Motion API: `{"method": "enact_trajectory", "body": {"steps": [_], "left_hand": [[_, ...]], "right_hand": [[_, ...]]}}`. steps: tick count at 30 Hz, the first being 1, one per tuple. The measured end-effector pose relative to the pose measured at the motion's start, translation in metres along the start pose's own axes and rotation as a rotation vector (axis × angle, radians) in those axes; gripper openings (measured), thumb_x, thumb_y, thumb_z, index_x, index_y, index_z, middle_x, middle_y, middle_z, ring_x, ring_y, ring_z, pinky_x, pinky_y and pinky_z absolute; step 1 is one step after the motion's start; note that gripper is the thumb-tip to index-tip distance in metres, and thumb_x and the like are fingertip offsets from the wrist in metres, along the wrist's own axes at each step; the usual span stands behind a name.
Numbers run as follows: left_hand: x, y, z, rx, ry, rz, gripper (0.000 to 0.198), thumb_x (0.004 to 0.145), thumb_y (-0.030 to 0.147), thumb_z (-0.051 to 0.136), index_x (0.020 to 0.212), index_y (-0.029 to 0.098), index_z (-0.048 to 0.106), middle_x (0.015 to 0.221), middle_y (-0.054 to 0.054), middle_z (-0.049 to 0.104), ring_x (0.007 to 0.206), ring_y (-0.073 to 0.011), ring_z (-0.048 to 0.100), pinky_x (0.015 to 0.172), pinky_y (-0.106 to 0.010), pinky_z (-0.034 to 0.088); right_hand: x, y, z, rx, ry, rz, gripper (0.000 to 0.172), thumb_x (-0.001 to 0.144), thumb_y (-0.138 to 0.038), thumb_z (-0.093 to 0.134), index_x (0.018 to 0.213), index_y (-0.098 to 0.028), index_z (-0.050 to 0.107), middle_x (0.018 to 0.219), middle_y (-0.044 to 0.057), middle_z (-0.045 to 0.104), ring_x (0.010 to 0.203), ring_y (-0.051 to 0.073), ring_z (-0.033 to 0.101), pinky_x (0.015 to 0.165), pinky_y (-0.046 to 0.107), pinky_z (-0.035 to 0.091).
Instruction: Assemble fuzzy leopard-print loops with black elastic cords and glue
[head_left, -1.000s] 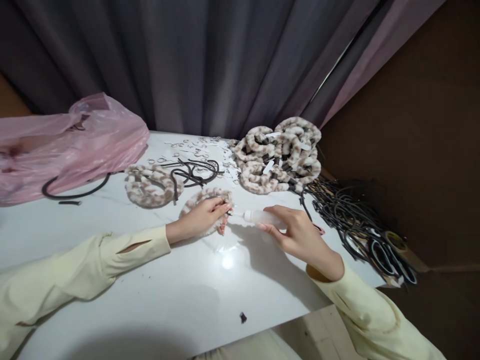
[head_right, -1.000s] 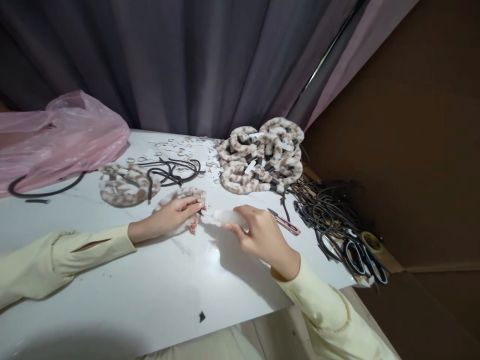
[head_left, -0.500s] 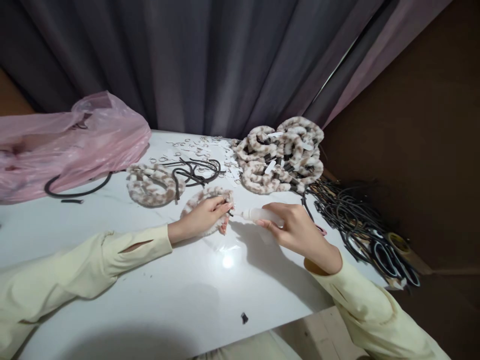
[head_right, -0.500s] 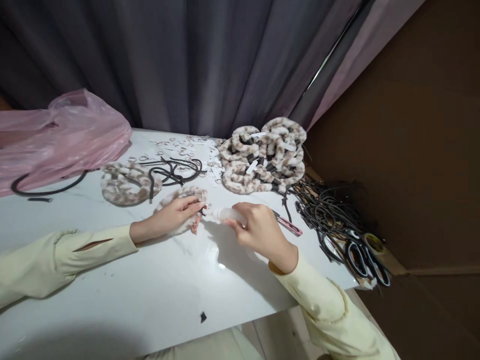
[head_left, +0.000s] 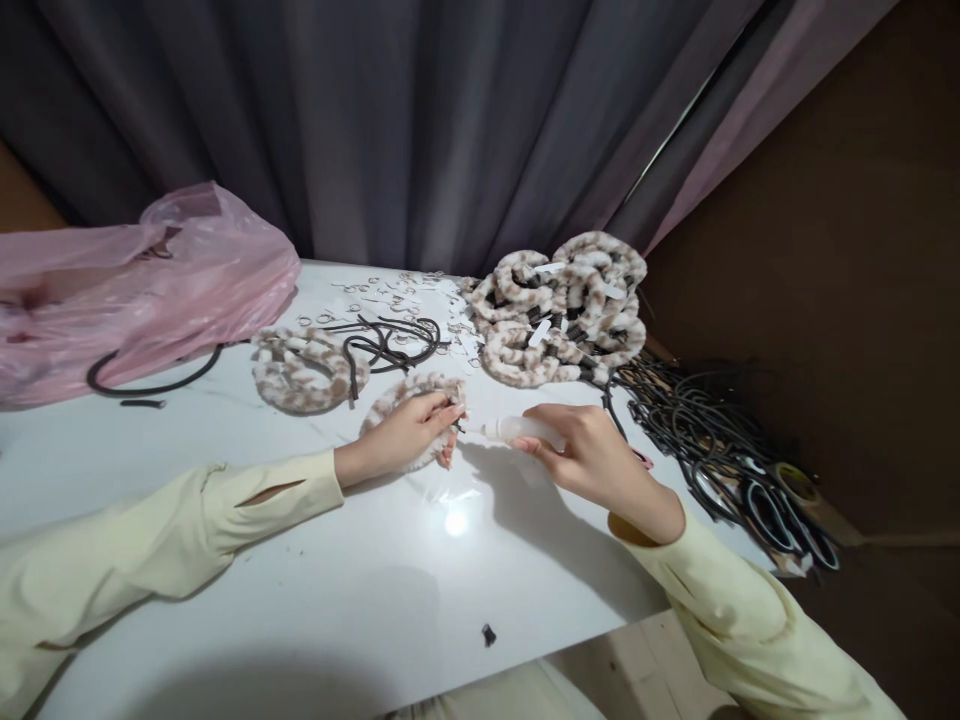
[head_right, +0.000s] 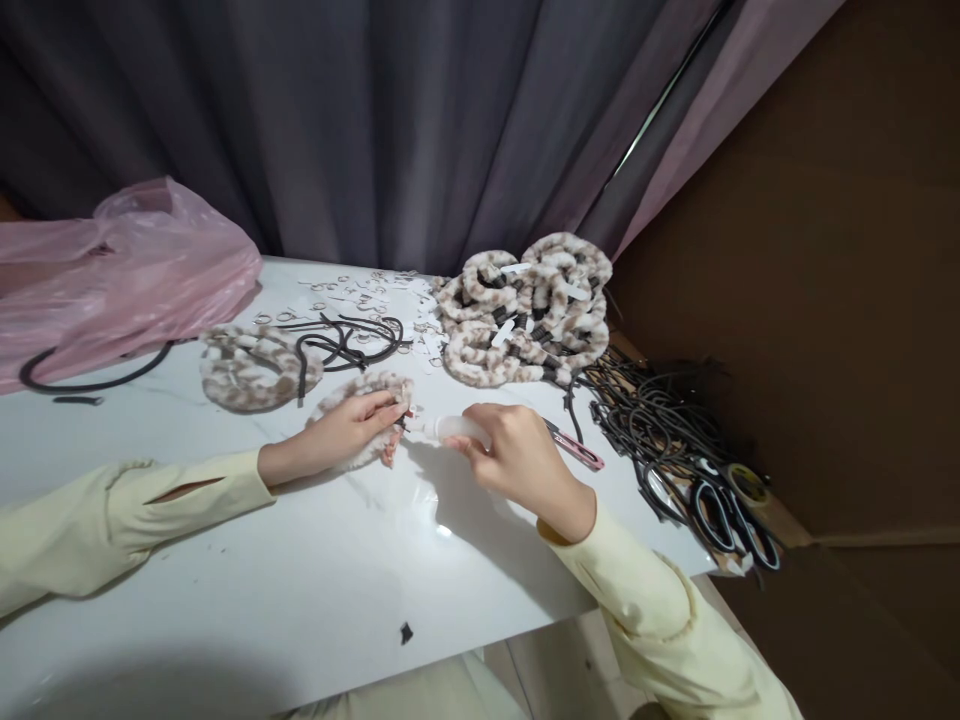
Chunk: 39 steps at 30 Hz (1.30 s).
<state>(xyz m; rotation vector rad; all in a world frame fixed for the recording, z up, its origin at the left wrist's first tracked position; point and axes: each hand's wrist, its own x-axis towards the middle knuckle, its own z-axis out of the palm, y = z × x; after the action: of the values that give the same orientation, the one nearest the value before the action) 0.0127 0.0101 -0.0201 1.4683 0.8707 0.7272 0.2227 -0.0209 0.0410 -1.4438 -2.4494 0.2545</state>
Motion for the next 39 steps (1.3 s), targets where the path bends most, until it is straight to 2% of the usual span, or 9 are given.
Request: {"method": "enact_trajectory", "body": {"steps": [14, 29, 39], "left_hand": [[-0.0003, 0.0010, 0.0000, 0.017, -0.001, -0.010, 0.025, 0.088, 0.040, 0.041, 0.078, 0.016, 0.042, 0.060, 0.003, 0.054, 0.050, -0.0115, 0.059, 0.053, -0.025, 0.049], [-0.0001, 0.0006, 0.0015, -0.028, 0.008, -0.023, 0.029, 0.086, 0.044, 0.045, 0.079, 0.016, 0.044, 0.057, 0.004, 0.052, 0.049, -0.0112, 0.058, 0.052, -0.026, 0.050], [-0.0003, -0.0001, 0.0007, -0.021, 0.007, -0.017, 0.030, 0.086, 0.045, 0.045, 0.080, 0.016, 0.044, 0.058, 0.004, 0.053, 0.049, -0.0107, 0.058, 0.052, -0.025, 0.049]], "right_hand": [[-0.0001, 0.0003, 0.0005, 0.009, -0.009, 0.016, 0.030, 0.082, -0.037, 0.048, 0.060, -0.016, 0.046, 0.051, -0.001, 0.041, 0.047, 0.010, 0.036, 0.050, 0.024, 0.022], [-0.0007, 0.0002, -0.0010, -0.001, -0.011, 0.020, 0.032, 0.082, -0.039, 0.048, 0.060, -0.016, 0.049, 0.051, 0.000, 0.044, 0.046, 0.010, 0.037, 0.050, 0.024, 0.024], [0.0005, -0.0006, -0.0014, 0.018, 0.002, 0.016, 0.030, 0.083, -0.039, 0.049, 0.067, -0.015, 0.056, 0.056, 0.003, 0.053, 0.049, 0.011, 0.043, 0.050, 0.024, 0.026]]}}
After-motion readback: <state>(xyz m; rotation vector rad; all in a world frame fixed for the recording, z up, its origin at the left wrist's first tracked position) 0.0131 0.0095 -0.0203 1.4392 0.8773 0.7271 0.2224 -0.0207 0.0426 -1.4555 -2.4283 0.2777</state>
